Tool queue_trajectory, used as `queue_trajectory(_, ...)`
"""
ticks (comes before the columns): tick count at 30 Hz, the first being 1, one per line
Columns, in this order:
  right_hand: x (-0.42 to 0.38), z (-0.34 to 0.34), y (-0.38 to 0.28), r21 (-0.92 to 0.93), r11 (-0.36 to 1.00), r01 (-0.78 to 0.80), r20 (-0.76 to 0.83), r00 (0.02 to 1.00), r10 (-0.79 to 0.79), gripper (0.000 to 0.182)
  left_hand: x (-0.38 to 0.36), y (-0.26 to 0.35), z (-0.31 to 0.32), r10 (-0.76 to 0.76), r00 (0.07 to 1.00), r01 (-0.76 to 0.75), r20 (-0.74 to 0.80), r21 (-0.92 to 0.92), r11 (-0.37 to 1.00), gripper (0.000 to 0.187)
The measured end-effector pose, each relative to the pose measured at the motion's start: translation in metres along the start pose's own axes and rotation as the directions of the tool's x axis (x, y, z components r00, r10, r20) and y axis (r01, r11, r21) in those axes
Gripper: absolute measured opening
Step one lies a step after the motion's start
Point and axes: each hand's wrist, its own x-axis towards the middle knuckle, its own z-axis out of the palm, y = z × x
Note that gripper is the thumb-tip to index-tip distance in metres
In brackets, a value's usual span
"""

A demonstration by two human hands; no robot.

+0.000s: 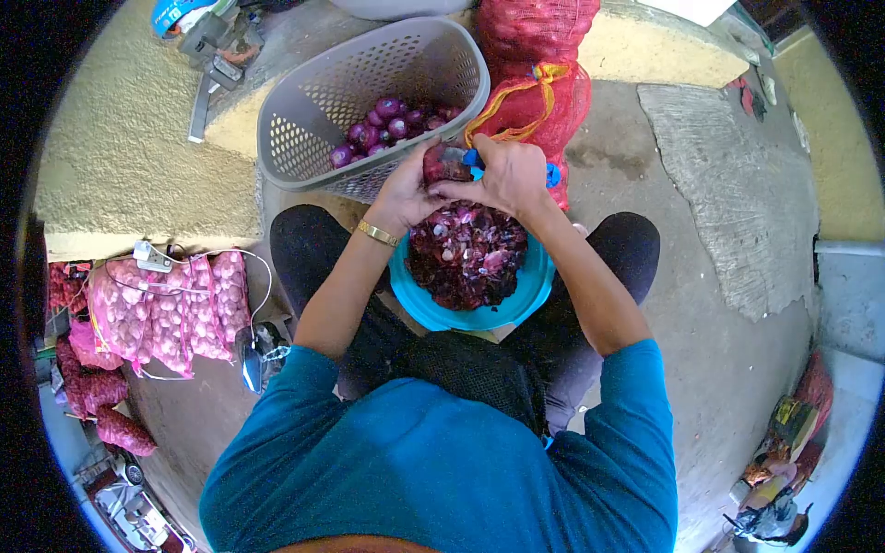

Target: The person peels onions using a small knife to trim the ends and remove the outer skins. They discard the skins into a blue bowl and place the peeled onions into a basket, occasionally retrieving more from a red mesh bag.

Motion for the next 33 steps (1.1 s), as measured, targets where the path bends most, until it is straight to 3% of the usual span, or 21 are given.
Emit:
queue_trajectory(16, 0.004, -0.006, -0.004, -0.051, 0.999, -0.009, -0.015, 1.000, 0.009, 0.075, -0.004, 0.002, 0.013, -0.002, 0.990, 0.007, -0.138, 0.038, 0.999, 0.032)
queue_trajectory(22, -0.002, 0.003, -0.001, -0.051, 0.999, -0.014, 0.017, 1.000, 0.015, 0.073, -0.002, 0.001, 0.006, 0.011, 0.995, -0.005, -0.094, 0.061, 0.998, 0.033)
queue_trajectory(28, -0.006, 0.009, -0.004, -0.027, 0.997, -0.076, 0.030, 0.997, 0.077, 0.071, 0.012, 0.001, -0.019, -0.052, 0.994, 0.060, 0.092, -0.092, 0.994, 0.032)
queue_trajectory(33, -0.007, 0.013, 0.000, 0.054, 0.994, -0.094, 0.095, 0.992, 0.088, 0.073, 0.010, -0.003, -0.008, 0.070, 0.994, -0.070, -0.088, -0.006, 0.997, 0.031)
